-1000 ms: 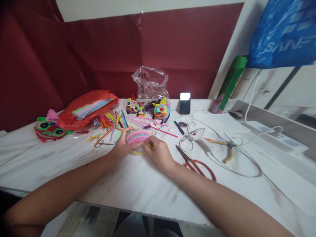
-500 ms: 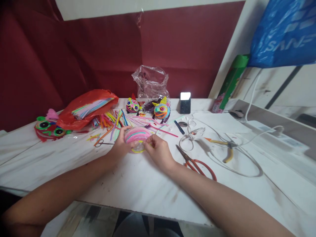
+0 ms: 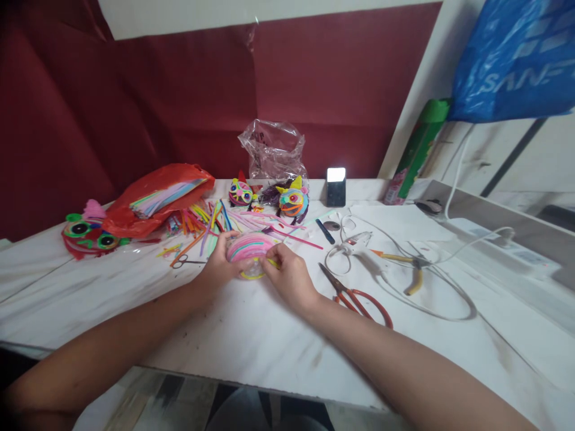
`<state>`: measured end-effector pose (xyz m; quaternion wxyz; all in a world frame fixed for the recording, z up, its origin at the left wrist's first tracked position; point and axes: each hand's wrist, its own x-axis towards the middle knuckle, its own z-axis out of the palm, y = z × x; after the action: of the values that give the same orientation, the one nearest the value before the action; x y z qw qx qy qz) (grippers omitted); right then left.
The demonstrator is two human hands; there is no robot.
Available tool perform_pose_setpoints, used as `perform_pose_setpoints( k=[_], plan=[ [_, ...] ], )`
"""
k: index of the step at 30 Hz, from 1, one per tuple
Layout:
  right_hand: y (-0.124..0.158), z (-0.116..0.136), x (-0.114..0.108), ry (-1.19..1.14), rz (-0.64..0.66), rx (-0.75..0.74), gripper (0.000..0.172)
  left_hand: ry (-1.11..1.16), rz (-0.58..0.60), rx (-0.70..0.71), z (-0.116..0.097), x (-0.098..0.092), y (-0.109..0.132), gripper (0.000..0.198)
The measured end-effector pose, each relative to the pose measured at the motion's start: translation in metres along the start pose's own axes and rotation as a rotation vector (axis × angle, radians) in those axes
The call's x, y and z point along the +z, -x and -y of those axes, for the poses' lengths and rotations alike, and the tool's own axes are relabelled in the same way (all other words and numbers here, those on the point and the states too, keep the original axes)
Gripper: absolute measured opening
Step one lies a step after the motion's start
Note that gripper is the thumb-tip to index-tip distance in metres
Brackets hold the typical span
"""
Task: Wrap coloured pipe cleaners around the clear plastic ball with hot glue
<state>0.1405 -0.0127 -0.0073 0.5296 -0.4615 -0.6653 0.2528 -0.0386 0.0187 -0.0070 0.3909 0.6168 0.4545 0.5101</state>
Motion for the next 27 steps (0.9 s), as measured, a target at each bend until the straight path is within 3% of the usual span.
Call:
perform_pose_setpoints(
  k=[10,27],
  plan=[
    [0.0043,-0.0025,0.0018,-0.064,0.011,0.051,0.023,0.097,-0.022,0.006,0.0015,-0.0028,-0.0008,0.077],
    [-0.0003,-0.0021,0.0005,-0.013,0.016,0.062,0.027,0.011,0.046,0.047,-0.0003,0.0005,-0.0004,0.081]
  ],
)
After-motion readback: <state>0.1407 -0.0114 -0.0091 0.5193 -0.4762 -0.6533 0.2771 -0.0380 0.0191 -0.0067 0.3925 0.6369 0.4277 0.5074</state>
